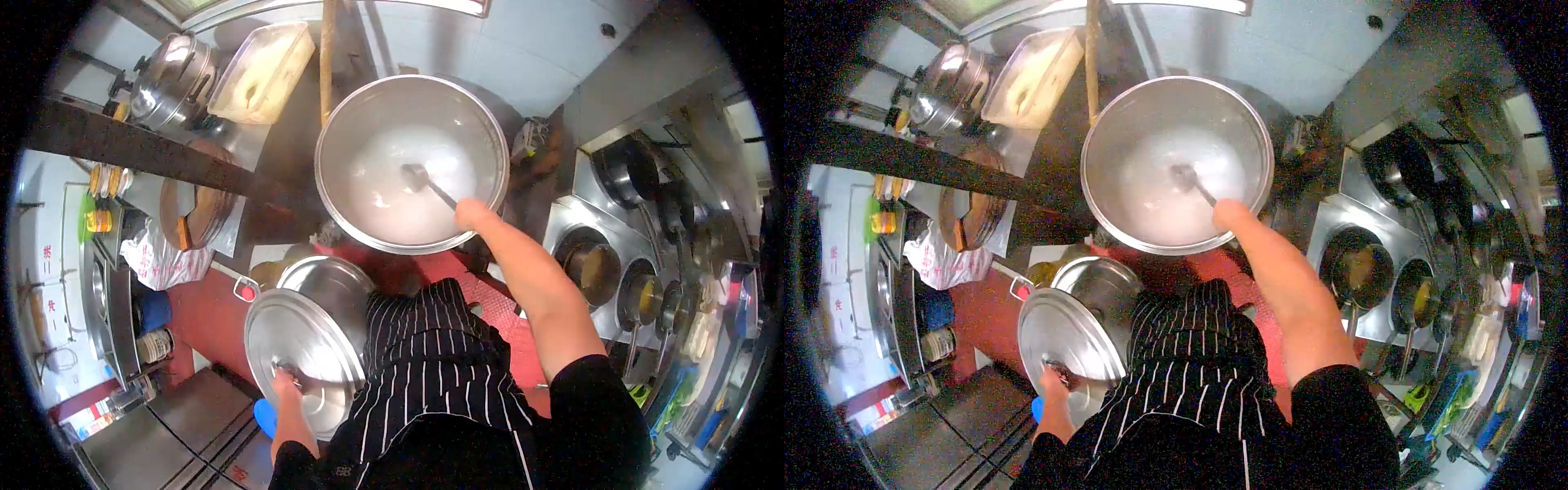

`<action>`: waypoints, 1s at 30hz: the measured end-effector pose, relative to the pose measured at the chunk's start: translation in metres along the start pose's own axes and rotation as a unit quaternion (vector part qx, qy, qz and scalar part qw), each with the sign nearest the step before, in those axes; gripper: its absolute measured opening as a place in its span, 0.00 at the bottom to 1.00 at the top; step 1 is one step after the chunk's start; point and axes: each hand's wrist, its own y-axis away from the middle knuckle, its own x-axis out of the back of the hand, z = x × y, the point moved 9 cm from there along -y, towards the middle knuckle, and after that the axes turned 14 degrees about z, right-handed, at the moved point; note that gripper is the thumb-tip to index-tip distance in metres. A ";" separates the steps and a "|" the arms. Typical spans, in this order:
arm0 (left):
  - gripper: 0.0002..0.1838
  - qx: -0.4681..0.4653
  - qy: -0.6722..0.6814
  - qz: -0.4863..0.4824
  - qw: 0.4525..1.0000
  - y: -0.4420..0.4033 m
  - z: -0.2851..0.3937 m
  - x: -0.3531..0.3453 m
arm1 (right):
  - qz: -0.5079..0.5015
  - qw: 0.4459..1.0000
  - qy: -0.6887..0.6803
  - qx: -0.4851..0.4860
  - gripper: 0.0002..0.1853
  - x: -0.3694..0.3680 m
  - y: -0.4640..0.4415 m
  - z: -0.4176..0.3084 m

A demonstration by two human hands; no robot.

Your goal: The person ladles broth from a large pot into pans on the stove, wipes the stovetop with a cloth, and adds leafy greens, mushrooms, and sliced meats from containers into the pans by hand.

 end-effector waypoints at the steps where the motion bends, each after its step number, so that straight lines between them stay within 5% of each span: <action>1: 0.16 0.002 0.001 0.003 1.000 -0.002 -0.006 0.007 | -0.002 1.000 0.000 0.003 0.15 -0.008 -0.003 -0.008; 3: 0.16 0.027 -0.017 0.022 0.999 -0.001 -0.019 0.018 | -0.058 0.997 -0.030 -0.050 0.15 -0.031 -0.003 -0.009; 5: 0.15 0.037 -0.013 -0.003 0.999 0.017 -0.019 0.019 | -0.093 0.991 -0.072 0.063 0.11 -0.080 -0.015 -0.002; 7: 0.14 0.046 -0.027 0.065 0.996 0.017 -0.022 0.027 | -0.112 0.872 -0.434 -0.194 0.10 -0.071 0.019 0.019; 9: 0.14 0.053 -0.013 0.048 0.997 -0.029 -0.053 0.014 | -0.126 0.862 -0.460 -0.171 0.10 -0.046 0.053 0.023; 11: 0.14 0.057 0.001 0.031 0.998 -0.042 -0.054 0.001 | -0.150 0.774 -0.582 -0.199 0.06 -0.025 0.092 0.027; 19: 0.17 0.061 0.058 -0.112 0.990 0.019 0.005 -0.053 | -0.144 0.714 -0.679 -0.092 0.13 0.016 0.238 0.074; 23: 0.16 0.002 0.025 -0.187 0.982 0.059 0.038 -0.081 | -0.108 0.714 -0.681 -0.123 0.19 0.021 0.320 0.108; 25: 0.15 0.000 -0.007 -0.133 0.991 0.122 0.055 -0.067 | -0.099 0.705 -0.691 -0.125 0.21 0.015 0.363 0.125; 30: 0.13 -0.071 -0.004 -0.254 0.965 0.080 0.054 -0.136 | -0.023 0.729 -0.659 -0.180 0.24 0.019 0.470 0.173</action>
